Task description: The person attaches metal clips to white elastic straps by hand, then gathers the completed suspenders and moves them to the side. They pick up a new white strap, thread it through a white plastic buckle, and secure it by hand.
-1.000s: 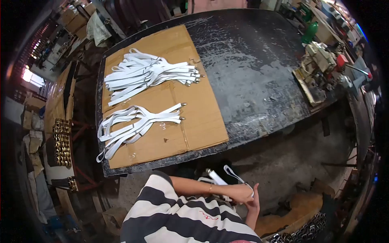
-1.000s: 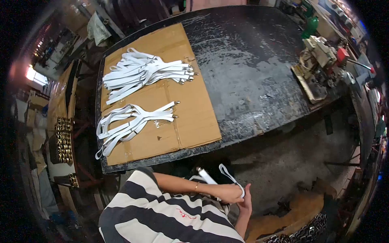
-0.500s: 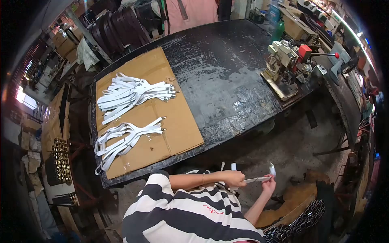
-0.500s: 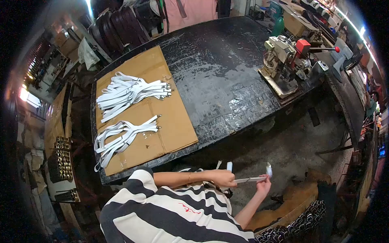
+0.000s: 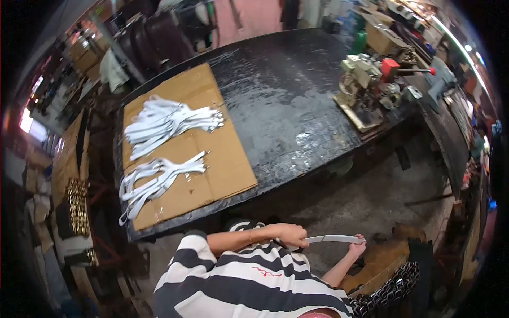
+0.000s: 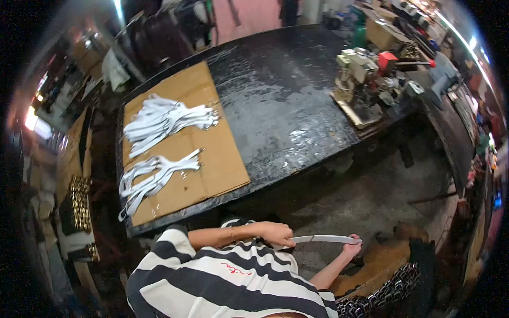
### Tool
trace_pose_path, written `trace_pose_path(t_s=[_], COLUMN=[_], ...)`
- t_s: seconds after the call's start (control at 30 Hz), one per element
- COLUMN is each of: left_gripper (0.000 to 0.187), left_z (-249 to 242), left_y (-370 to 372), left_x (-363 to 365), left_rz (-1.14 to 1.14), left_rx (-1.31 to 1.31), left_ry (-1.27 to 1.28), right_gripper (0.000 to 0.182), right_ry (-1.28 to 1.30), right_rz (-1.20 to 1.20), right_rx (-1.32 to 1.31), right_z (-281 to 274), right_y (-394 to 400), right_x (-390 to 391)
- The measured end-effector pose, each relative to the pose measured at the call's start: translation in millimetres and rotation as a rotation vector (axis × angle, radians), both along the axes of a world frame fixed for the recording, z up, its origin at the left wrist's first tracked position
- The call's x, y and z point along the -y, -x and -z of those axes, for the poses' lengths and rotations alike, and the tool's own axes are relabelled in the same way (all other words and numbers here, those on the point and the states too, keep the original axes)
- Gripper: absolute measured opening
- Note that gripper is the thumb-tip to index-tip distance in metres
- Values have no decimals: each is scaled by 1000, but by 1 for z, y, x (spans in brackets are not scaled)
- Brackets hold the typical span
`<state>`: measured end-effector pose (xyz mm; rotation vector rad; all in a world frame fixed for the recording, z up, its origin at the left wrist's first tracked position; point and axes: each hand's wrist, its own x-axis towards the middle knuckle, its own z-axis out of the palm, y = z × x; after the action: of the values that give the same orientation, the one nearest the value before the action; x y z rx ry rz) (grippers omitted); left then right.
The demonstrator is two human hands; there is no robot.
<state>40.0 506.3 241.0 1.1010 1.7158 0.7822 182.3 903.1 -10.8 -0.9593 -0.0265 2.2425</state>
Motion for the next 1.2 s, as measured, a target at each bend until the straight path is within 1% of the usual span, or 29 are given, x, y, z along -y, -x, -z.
trace_pose_path(t_s=[0.03,0.07,0.1,0.13,0.17,0.2,0.27,0.33,0.4,0.47,0.5,0.53,0.57,0.63,0.67,0.73,0.77,0.8,0.87,0.9,0.93,1.0,1.03,1.1,1.13,1.17,1.2], left_gripper=[51,53,53,53,53,46,48,48,46,49,52,52,51,53,54,53,53,53,52,53,53,54,53,54,54,56,52], left_z=[4,-8,-8,-9,-19,-26,-45,-45,-76,-93,-106,-120,-134,-152,-155,-135,-130,-129,-124,-117,-114,-138,-149,-135,-134,-128,-148], left_y=[-1,0,-1,-4,-6,-7,-15,-12,6,15,19,25,30,29,28,25,24,23,17,13,15,11,8,5,8,13,17], left_x=[-1,-2,-5,-9,-13,-20,-19,-8,4,10,10,11,15,25,27,25,25,23,27,30,35,42,47,48,46,41,41], left_rz=[-17,18,31,47,74,163,229,300,330,402,422,414,449,487,466,410,392,374,163,137,111,267,212,134,119,120,-15], left_rx=[18,27,14,5,33,31,55,-18,-84,-75,-69,-78,-70,-53,-9,60,93,125,395,443,436,359,390,426,420,409,378], left_ry=[-6,5,-7,-18,-76,28,-64,-130,-194,-206,-269,-271,-220,-121,-103,-217,-200,-183,2,-81,-99,-191,-142,-243,-289,-319,-326], right_gripper=[27,25,20,17,15,13,10,6,7,9,8,8,8,7,7,7,7,6,6,6,6,5,5,5,5,5,5], right_ry=[-32,-65,-70,-64,-68,-64,-39,-148,-357,-479,-502,-517,-540,-578,-592,-611,-617,-621,-628,-631,-634,-671,-691,-726,-713,-684,-691], right_rz=[0,9,119,128,114,98,210,254,278,180,101,17,-37,-68,-67,-64,-63,-51,-46,-41,-29,-15,6,53,72,88,57], right_rx=[4,11,94,149,175,205,221,498,579,659,815,969,1112,1278,1322,1379,1399,1407,1432,1431,1411,1398,1350,1148,954,706,539], right_z=[16,20,2,-7,-13,-8,8,35,37,-1,-9,-14,-30,-60,-72,-88,-93,-97,-104,-105,-106,-112,-111,-107,-96,-88,-92], right_y=[-9,-22,-25,-32,-42,-56,-92,-136,-174,-174,-174,-175,-175,-168,-164,-157,-152,-148,-142,-137,-132,-112,-99,-67,-48,-23,11], right_x=[-12,-23,-13,-12,-15,-21,-45,-88,-115,-138,-163,-189,-202,-212,-213,-215,-216,-217,-221,-222,-219,-228,-234,-230,-231,-232,-225])
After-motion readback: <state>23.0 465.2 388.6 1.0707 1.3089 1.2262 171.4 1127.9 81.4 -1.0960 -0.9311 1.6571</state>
